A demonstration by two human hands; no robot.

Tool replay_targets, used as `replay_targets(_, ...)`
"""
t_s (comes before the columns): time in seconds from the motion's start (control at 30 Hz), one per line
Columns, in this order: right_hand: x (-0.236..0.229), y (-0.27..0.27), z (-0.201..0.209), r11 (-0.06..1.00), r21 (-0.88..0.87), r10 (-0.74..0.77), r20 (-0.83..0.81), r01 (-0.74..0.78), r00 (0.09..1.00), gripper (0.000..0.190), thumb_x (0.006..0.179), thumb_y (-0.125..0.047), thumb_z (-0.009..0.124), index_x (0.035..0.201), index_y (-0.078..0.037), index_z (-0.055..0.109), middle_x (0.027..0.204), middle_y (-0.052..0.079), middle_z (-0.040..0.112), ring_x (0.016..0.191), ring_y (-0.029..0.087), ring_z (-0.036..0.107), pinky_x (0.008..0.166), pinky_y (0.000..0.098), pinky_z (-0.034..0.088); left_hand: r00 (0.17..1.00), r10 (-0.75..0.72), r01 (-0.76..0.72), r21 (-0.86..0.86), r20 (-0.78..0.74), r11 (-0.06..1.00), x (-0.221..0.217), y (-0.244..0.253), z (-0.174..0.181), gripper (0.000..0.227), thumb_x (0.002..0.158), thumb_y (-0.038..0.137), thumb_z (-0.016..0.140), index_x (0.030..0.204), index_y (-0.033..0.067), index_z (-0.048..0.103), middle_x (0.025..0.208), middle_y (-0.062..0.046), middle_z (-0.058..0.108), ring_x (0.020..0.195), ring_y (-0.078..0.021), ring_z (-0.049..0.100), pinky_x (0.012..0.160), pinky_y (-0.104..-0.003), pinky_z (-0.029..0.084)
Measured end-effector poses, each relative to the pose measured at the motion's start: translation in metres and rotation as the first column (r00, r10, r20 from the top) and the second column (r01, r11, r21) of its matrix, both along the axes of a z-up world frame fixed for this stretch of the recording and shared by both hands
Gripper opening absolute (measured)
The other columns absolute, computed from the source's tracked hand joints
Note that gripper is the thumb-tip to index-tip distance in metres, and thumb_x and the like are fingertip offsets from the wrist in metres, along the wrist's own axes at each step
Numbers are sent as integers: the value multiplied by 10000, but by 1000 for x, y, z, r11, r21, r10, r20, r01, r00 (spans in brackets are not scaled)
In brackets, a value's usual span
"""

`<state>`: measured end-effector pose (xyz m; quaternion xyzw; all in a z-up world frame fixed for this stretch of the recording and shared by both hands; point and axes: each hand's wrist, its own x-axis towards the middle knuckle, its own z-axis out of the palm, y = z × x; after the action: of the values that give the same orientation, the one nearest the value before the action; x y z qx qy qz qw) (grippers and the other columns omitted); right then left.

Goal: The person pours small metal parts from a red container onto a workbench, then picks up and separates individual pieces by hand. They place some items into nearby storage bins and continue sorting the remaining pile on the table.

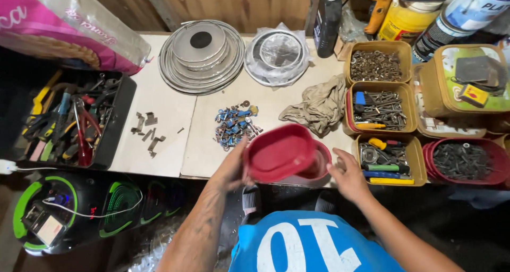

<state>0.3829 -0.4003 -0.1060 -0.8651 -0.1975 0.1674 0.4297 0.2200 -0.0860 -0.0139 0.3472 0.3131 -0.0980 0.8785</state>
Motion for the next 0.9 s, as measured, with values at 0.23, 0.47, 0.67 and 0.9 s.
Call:
replay_targets(0.23,-1,-6,-7,997,-46,-61,-70,57,996,520,896,-351,751,1385,-197,669,1407,139,615,1295,329,616,1088,430,494,981,-43,150,604,-187,783,51,-2,-45,708,973,675,603,1351,77,621,1170,-303,673,672,-365,743,416,-409,632)
replay_targets(0.47,-12,1,2,965,37,-239,-267,258,933,649,926,-202,740,1521,-94,504,1398,284,585,1210,385,643,1014,458,537,931,-182,361,865,-315,348,48,-39,-34,457,938,569,596,1262,271,716,1081,-51,776,1113,-326,713,995,-479,554)
replay_targets(0.67,-4,6,-4,949,-81,-313,-319,304,894,566,925,-381,755,1423,-146,622,1326,287,642,1189,410,641,888,484,585,959,-58,255,756,-278,603,49,-42,-57,565,872,515,704,1290,135,674,1080,-121,765,856,-253,765,752,-369,626)
replay_targets(0.9,2,16,-14,905,16,-376,-440,425,816,497,1048,-394,654,1294,38,646,927,226,647,721,289,633,562,392,599,952,-64,277,748,-301,603,39,-47,-4,624,923,667,621,1052,75,775,937,-170,762,1019,-360,741,918,-458,594)
